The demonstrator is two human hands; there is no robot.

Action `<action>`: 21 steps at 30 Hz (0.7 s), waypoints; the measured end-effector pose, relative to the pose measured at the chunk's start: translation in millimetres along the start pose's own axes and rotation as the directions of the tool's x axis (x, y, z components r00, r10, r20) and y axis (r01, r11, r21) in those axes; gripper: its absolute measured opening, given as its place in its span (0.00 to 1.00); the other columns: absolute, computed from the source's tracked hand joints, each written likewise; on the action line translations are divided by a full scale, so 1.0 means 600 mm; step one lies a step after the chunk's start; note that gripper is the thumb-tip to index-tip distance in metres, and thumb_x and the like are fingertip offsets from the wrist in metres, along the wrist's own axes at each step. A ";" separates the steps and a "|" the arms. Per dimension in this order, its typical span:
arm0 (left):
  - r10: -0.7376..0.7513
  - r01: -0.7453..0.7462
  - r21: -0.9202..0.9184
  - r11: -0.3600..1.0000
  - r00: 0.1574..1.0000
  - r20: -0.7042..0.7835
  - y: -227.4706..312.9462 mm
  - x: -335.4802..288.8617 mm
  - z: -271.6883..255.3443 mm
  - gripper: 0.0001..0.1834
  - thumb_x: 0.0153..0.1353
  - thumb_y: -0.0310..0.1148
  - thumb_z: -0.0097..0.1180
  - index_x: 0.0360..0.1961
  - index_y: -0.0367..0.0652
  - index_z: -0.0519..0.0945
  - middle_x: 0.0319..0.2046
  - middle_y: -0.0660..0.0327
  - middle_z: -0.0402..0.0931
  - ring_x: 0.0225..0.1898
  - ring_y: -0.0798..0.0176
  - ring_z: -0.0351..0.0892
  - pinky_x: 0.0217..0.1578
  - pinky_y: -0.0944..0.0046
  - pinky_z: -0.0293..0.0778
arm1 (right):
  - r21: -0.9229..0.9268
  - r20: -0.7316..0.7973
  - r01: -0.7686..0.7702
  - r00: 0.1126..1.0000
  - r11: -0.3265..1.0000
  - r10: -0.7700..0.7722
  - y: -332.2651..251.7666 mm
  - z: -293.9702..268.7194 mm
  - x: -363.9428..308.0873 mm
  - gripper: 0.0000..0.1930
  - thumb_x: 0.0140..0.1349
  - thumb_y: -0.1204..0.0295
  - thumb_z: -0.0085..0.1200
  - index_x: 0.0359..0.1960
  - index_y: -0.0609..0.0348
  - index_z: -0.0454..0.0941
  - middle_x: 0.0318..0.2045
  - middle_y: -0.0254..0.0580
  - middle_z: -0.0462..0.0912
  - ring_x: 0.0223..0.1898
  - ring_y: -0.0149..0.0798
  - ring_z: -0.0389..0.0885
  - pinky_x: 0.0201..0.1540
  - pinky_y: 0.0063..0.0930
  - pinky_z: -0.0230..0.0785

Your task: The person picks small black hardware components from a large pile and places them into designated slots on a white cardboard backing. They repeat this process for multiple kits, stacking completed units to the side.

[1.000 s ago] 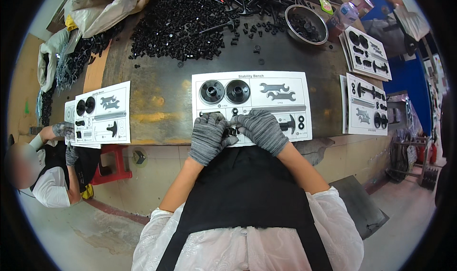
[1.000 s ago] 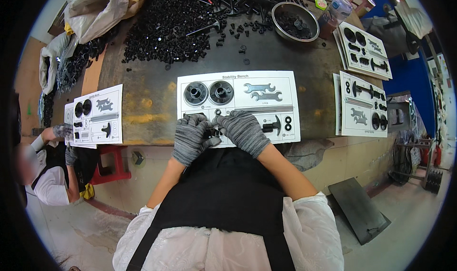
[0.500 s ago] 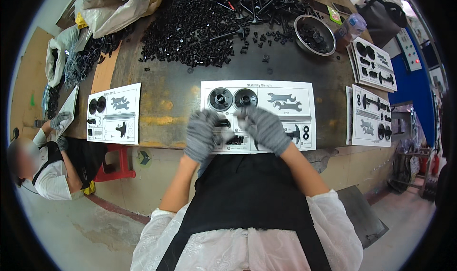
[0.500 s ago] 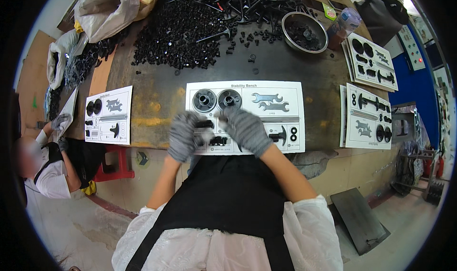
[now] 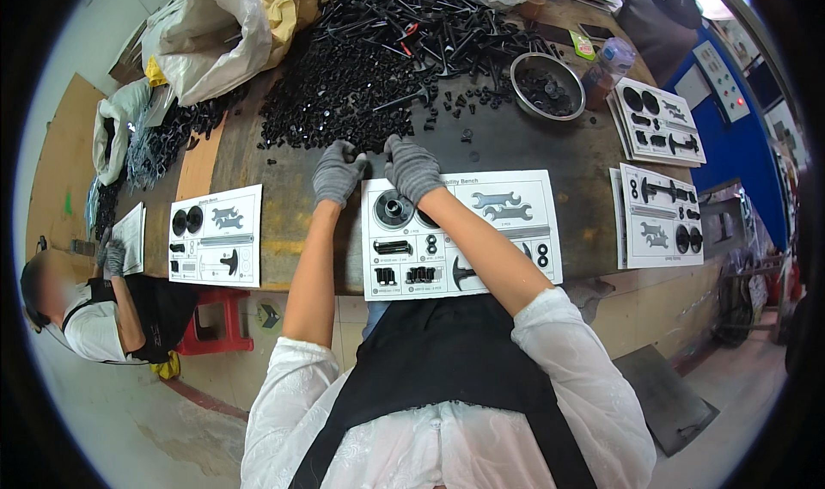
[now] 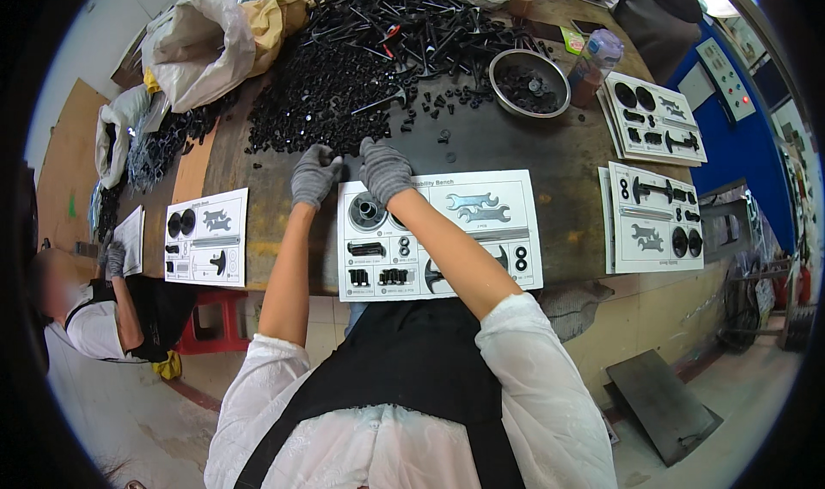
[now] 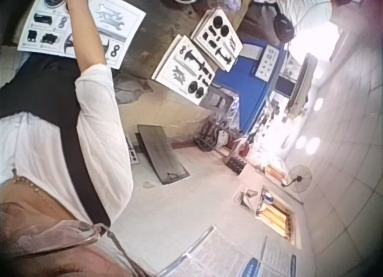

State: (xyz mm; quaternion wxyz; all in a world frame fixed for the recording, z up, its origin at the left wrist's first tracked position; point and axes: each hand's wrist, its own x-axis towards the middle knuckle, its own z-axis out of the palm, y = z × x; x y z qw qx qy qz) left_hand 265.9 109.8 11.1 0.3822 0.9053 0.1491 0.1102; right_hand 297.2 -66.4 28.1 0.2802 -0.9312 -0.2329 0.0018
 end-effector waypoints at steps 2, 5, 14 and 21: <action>-0.016 0.016 -0.025 1.000 1.000 0.017 0.013 -0.023 -0.017 0.17 0.52 0.40 0.69 0.34 0.41 0.77 0.25 0.58 0.77 0.27 0.58 0.77 0.31 0.57 0.73 | 0.130 0.056 0.022 0.998 0.991 -0.029 0.026 -0.015 -0.021 0.13 0.55 0.72 0.57 0.43 0.58 0.77 0.36 0.47 0.83 0.37 0.42 0.83 0.40 0.37 0.77; -0.017 0.015 0.136 0.991 1.000 0.013 -0.002 -0.061 -0.033 0.18 0.54 0.45 0.67 0.29 0.41 0.77 0.23 0.56 0.76 0.27 0.54 0.77 0.30 0.54 0.72 | 0.466 -0.024 -0.032 0.999 0.884 0.049 0.027 -0.068 -0.072 0.11 0.53 0.74 0.59 0.39 0.57 0.79 0.31 0.44 0.83 0.30 0.34 0.80 0.36 0.30 0.75; -0.001 0.002 0.003 1.000 0.998 -0.057 -0.045 -0.077 -0.055 0.14 0.60 0.41 0.63 0.32 0.40 0.79 0.31 0.54 0.80 0.33 0.53 0.79 0.38 0.57 0.76 | 0.674 0.164 -0.306 0.950 0.673 0.267 0.036 -0.130 -0.207 0.10 0.56 0.71 0.64 0.39 0.59 0.81 0.29 0.35 0.84 0.30 0.27 0.78 0.37 0.24 0.74; 0.179 -0.182 0.095 0.979 0.983 0.031 -0.060 -0.101 -0.065 0.12 0.54 0.27 0.66 0.39 0.39 0.80 0.35 0.55 0.76 0.35 0.55 0.80 0.40 0.60 0.77 | 0.786 0.266 -0.374 0.923 0.492 0.277 0.050 -0.130 -0.270 0.11 0.60 0.70 0.62 0.44 0.56 0.84 0.28 0.35 0.84 0.25 0.22 0.77 0.31 0.19 0.71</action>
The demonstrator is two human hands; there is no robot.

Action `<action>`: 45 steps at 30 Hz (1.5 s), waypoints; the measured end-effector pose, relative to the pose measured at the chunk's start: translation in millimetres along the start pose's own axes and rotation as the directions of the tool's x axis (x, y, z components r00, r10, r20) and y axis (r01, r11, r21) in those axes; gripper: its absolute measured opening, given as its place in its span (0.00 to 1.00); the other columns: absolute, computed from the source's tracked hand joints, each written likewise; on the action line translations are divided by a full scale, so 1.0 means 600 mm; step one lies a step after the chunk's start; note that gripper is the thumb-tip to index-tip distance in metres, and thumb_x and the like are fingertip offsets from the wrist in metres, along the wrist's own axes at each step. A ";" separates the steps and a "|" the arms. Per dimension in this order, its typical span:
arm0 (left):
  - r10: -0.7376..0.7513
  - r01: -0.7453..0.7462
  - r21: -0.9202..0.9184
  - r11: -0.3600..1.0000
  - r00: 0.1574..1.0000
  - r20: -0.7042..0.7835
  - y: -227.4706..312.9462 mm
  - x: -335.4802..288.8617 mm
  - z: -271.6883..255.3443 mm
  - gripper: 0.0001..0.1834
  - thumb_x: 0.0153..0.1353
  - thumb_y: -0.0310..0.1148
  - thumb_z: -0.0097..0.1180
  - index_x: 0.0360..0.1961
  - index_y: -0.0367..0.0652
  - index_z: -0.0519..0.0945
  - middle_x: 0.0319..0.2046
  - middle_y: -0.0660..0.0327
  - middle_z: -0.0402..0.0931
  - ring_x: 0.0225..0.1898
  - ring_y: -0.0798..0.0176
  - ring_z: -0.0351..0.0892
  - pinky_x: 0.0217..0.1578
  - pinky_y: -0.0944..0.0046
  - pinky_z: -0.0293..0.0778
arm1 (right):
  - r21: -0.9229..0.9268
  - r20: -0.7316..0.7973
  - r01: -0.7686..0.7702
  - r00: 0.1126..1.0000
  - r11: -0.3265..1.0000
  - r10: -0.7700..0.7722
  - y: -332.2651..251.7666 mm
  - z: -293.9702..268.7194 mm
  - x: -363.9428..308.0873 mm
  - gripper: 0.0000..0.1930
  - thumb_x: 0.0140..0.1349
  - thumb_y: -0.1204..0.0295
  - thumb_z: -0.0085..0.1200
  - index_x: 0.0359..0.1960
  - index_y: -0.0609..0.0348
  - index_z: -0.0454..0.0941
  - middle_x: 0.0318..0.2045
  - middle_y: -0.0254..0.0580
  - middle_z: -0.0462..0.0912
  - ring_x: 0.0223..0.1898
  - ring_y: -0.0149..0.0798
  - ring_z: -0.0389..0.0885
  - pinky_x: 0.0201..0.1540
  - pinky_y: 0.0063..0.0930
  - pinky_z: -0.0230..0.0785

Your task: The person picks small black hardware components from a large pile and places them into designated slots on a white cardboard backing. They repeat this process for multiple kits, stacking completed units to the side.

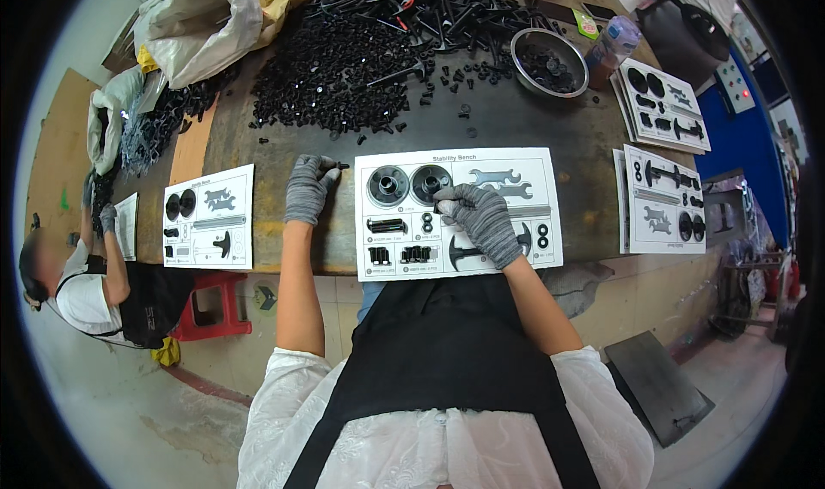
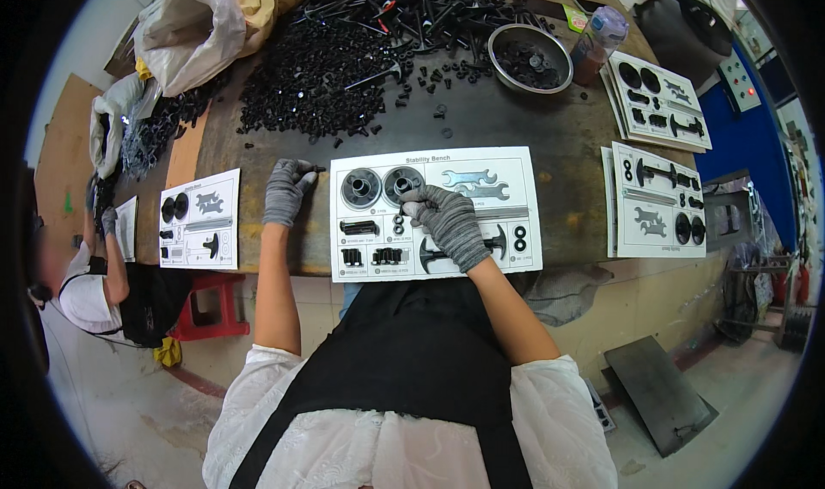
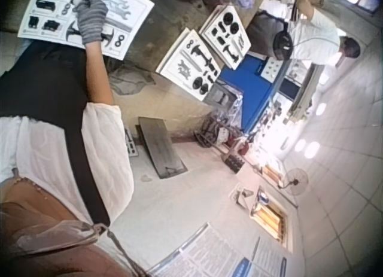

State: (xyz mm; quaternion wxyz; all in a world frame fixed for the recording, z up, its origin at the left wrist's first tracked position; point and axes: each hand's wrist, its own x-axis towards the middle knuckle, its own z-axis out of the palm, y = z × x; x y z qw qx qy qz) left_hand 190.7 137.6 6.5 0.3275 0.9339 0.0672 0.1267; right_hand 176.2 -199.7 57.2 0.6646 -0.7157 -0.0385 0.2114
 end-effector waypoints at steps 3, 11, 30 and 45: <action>-0.051 0.053 0.031 0.998 0.996 -0.069 0.010 -0.004 0.001 0.11 0.54 0.27 0.66 0.38 0.38 0.80 0.34 0.55 0.77 0.34 0.56 0.80 0.39 0.61 0.77 | -0.055 0.004 -0.003 1.000 0.998 0.003 -0.003 -0.005 -0.008 0.11 0.61 0.70 0.61 0.44 0.56 0.84 0.27 0.35 0.84 0.25 0.23 0.77 0.31 0.20 0.71; 0.088 0.023 -0.525 0.851 0.979 0.185 0.219 -0.146 -0.010 0.10 0.52 0.31 0.68 0.32 0.42 0.79 0.34 0.61 0.81 0.36 0.63 0.80 0.41 0.59 0.75 | -0.309 -0.055 0.059 0.995 0.949 -0.080 -0.002 -0.010 -0.070 0.10 0.58 0.65 0.63 0.39 0.53 0.85 0.27 0.33 0.82 0.27 0.28 0.77 0.35 0.25 0.72; 0.336 -0.347 0.023 0.938 0.921 0.195 0.229 -0.218 0.054 0.23 0.42 0.44 0.72 0.39 0.45 0.81 0.44 0.59 0.77 0.48 0.52 0.74 0.52 0.53 0.66 | -0.762 0.201 0.398 0.895 0.511 -0.397 0.029 0.026 -0.072 0.11 0.50 0.66 0.64 0.34 0.54 0.84 0.43 0.36 0.80 0.46 0.41 0.78 0.52 0.35 0.71; -0.320 0.366 -0.186 0.912 0.917 0.237 0.052 -0.167 0.001 0.12 0.64 0.32 0.55 0.45 0.36 0.80 0.31 0.54 0.81 0.29 0.63 0.78 0.32 0.63 0.75 | -0.581 -0.612 -0.265 0.766 0.770 -0.198 0.100 -0.179 -0.253 0.15 0.64 0.71 0.54 0.51 0.60 0.80 0.40 0.46 0.81 0.45 0.43 0.79 0.52 0.33 0.70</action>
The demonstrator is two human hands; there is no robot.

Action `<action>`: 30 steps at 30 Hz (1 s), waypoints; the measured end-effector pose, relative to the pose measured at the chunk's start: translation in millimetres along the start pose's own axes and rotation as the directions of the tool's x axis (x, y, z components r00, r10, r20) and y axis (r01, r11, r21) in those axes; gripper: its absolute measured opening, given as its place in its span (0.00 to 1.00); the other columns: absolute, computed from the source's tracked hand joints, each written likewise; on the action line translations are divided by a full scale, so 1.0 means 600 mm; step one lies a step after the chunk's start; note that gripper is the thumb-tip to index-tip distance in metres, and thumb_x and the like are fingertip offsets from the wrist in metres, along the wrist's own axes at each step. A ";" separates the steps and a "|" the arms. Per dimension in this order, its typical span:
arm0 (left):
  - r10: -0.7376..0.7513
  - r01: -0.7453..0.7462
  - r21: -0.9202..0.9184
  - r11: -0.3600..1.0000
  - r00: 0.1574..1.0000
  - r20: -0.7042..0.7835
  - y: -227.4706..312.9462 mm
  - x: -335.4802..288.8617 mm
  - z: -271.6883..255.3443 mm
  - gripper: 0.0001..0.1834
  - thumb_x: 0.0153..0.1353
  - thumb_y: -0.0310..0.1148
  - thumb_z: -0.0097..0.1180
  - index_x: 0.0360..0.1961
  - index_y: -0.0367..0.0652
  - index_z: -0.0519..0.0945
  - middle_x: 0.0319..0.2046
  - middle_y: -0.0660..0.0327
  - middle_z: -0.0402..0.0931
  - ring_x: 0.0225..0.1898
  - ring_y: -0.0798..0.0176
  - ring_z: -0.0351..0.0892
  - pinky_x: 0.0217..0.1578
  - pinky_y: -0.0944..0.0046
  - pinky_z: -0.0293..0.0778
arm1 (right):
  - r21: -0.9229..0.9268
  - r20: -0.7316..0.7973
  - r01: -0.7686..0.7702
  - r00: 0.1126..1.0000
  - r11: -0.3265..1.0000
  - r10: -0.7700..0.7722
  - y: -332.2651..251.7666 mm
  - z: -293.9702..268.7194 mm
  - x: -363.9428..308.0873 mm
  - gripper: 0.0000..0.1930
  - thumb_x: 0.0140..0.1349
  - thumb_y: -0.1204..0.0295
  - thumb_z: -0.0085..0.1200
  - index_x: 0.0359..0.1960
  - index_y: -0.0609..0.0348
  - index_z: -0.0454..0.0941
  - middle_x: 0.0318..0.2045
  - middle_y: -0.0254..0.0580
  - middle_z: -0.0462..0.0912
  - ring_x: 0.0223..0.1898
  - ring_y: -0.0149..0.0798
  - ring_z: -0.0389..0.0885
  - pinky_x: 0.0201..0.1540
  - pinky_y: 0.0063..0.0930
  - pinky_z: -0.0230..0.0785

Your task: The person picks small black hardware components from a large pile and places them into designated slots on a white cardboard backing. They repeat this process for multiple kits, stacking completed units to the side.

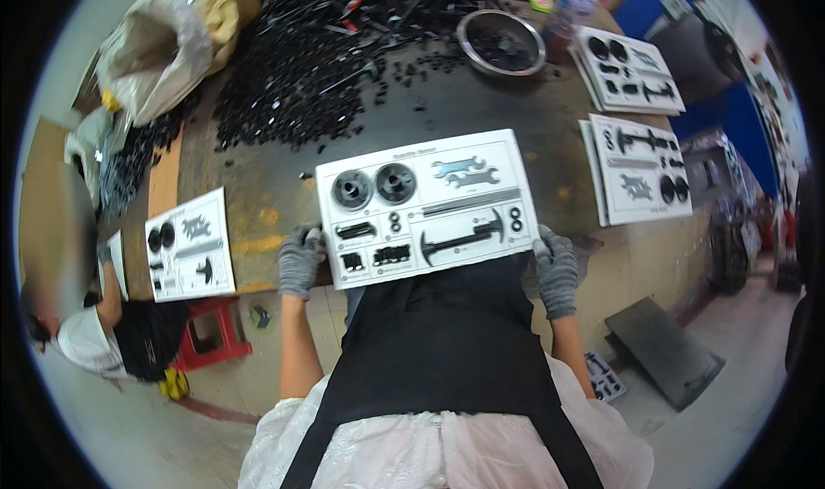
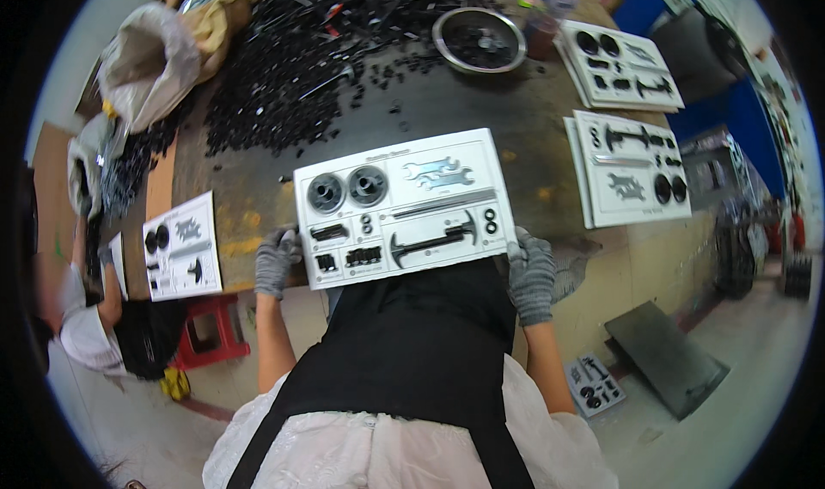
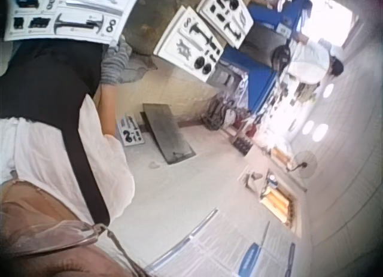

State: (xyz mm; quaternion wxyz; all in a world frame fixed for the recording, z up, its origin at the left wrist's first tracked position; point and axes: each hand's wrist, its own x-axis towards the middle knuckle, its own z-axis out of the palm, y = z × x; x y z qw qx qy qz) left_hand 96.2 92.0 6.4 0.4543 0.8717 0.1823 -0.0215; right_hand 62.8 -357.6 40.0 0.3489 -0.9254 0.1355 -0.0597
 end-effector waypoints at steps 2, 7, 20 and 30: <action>-0.077 0.081 -0.021 0.996 0.985 0.152 0.037 0.007 -0.015 0.13 0.60 0.31 0.59 0.44 0.35 0.80 0.31 0.56 0.81 0.29 0.67 0.76 0.31 0.64 0.75 | 0.288 0.038 -0.090 0.996 0.953 0.082 0.041 0.009 0.001 0.14 0.63 0.70 0.55 0.48 0.63 0.80 0.39 0.49 0.81 0.39 0.39 0.80 0.45 0.33 0.73; 0.154 -0.202 0.110 0.973 0.928 0.340 0.009 0.025 -0.041 0.15 0.54 0.25 0.63 0.43 0.33 0.79 0.30 0.62 0.78 0.31 0.68 0.73 0.33 0.66 0.73 | 0.858 0.350 -0.395 0.918 0.328 0.187 0.074 0.034 0.032 0.11 0.60 0.80 0.57 0.45 0.65 0.81 0.34 0.37 0.83 0.35 0.30 0.80 0.38 0.24 0.76; 0.297 -0.158 -0.352 0.923 0.872 0.388 0.219 0.006 0.045 0.20 0.52 0.30 0.65 0.47 0.38 0.78 0.35 0.67 0.78 0.34 0.71 0.73 0.35 0.70 0.70 | 0.927 0.203 -0.254 0.959 0.275 0.199 0.131 -0.164 0.082 0.16 0.59 0.74 0.63 0.49 0.67 0.80 0.38 0.41 0.83 0.39 0.34 0.83 0.42 0.26 0.81; 0.446 -0.137 -0.513 0.847 0.708 0.548 0.431 0.054 0.429 0.15 0.54 0.17 0.62 0.41 0.42 0.75 0.26 0.70 0.68 0.28 0.73 0.70 0.28 0.71 0.71 | 0.922 -0.100 -0.069 0.909 0.382 0.405 0.362 -0.381 0.260 0.15 0.63 0.72 0.58 0.51 0.62 0.80 0.44 0.38 0.83 0.43 0.32 0.82 0.46 0.24 0.80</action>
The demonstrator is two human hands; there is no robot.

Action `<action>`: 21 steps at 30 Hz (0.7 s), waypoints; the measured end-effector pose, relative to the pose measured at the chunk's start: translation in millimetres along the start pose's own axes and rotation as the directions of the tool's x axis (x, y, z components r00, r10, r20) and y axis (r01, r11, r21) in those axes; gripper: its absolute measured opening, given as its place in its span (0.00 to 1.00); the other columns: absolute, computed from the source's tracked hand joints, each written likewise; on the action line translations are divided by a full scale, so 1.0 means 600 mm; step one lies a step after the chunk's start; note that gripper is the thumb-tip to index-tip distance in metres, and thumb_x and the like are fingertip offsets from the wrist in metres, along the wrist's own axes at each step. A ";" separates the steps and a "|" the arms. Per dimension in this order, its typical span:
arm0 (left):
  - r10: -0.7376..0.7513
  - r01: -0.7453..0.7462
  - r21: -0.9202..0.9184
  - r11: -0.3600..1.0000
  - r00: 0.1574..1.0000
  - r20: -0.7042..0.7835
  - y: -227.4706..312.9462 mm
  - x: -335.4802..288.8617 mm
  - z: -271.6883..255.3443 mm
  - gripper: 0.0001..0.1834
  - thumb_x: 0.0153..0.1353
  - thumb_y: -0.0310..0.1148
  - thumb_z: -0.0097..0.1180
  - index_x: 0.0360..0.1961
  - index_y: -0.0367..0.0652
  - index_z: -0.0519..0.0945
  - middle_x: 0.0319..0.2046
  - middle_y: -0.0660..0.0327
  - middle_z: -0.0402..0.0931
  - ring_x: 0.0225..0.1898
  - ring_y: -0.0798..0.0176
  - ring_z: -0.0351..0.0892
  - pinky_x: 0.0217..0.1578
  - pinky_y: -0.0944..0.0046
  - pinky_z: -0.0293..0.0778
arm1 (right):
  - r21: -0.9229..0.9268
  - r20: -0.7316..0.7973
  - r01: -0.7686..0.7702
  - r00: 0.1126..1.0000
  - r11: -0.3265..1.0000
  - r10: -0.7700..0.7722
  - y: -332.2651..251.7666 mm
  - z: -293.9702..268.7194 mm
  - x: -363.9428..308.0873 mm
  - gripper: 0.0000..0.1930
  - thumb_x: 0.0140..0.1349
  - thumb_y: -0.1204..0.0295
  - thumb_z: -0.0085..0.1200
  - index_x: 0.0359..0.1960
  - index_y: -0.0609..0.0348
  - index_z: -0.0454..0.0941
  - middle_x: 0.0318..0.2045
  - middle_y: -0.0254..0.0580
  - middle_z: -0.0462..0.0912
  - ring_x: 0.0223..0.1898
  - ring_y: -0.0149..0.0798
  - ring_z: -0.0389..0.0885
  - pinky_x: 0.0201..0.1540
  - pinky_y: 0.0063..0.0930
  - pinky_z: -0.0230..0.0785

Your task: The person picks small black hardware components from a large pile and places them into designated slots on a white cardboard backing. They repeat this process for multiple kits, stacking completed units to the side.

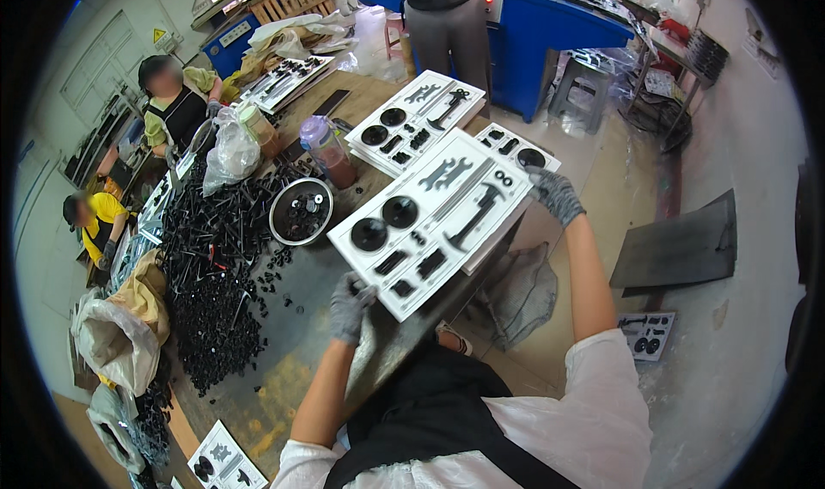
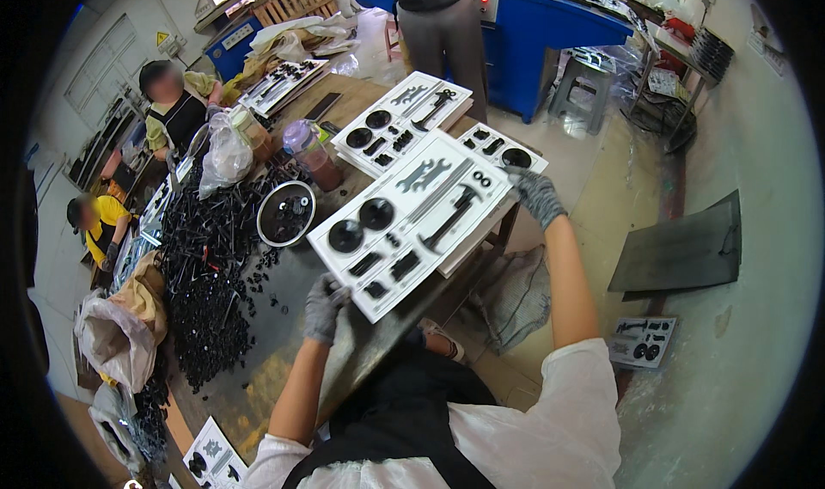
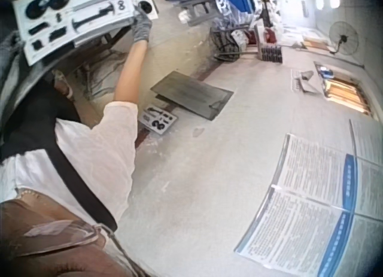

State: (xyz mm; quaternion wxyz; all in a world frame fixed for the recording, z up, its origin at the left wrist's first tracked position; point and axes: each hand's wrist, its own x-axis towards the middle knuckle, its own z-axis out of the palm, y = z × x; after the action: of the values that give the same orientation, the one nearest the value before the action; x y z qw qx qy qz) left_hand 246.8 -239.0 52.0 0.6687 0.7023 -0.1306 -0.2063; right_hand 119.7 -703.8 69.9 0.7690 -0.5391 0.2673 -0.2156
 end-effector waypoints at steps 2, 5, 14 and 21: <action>-0.004 0.005 -0.104 0.995 1.000 0.008 -0.020 0.056 0.068 0.17 0.52 0.18 0.63 0.41 0.42 0.74 0.28 0.70 0.70 0.27 0.73 0.70 0.28 0.71 0.73 | -0.007 -0.155 -0.012 0.988 1.000 0.010 -0.022 -0.043 0.048 0.14 0.63 0.74 0.57 0.51 0.60 0.80 0.45 0.37 0.83 0.41 0.31 0.81 0.45 0.23 0.80; -0.065 0.065 -0.182 0.981 0.998 0.009 -0.016 0.106 0.145 0.18 0.51 0.18 0.64 0.42 0.43 0.74 0.29 0.69 0.74 0.28 0.73 0.72 0.28 0.71 0.73 | -0.001 -0.250 -0.009 0.968 1.000 0.009 -0.041 -0.087 0.111 0.14 0.64 0.75 0.55 0.52 0.56 0.81 0.45 0.34 0.82 0.37 0.26 0.79 0.39 0.16 0.78; -0.171 0.171 -0.144 0.975 0.985 0.009 -0.039 0.142 0.232 0.16 0.54 0.21 0.64 0.44 0.43 0.75 0.31 0.68 0.78 0.31 0.71 0.76 0.30 0.70 0.73 | 0.131 -0.296 0.001 0.955 0.991 0.038 0.007 -0.192 0.212 0.14 0.65 0.73 0.55 0.53 0.54 0.81 0.39 0.31 0.82 0.31 0.24 0.77 0.34 0.12 0.77; 0.056 -0.056 -0.010 0.998 0.998 0.038 -0.043 0.034 0.069 0.15 0.66 0.31 0.55 0.53 0.42 0.75 0.35 0.65 0.77 0.33 0.71 0.75 0.34 0.68 0.74 | 0.162 -0.465 0.212 0.878 0.964 -0.115 0.031 -0.183 0.178 0.17 0.66 0.77 0.51 0.56 0.59 0.77 0.44 0.38 0.80 0.37 0.33 0.80 0.44 0.24 0.79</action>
State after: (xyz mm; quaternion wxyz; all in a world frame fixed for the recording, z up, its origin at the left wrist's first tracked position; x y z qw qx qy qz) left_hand 243.1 -283.5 23.1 0.6746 0.6914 -0.1622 -0.2015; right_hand 131.5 -842.3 2.7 0.7170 -0.4115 0.3675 -0.4260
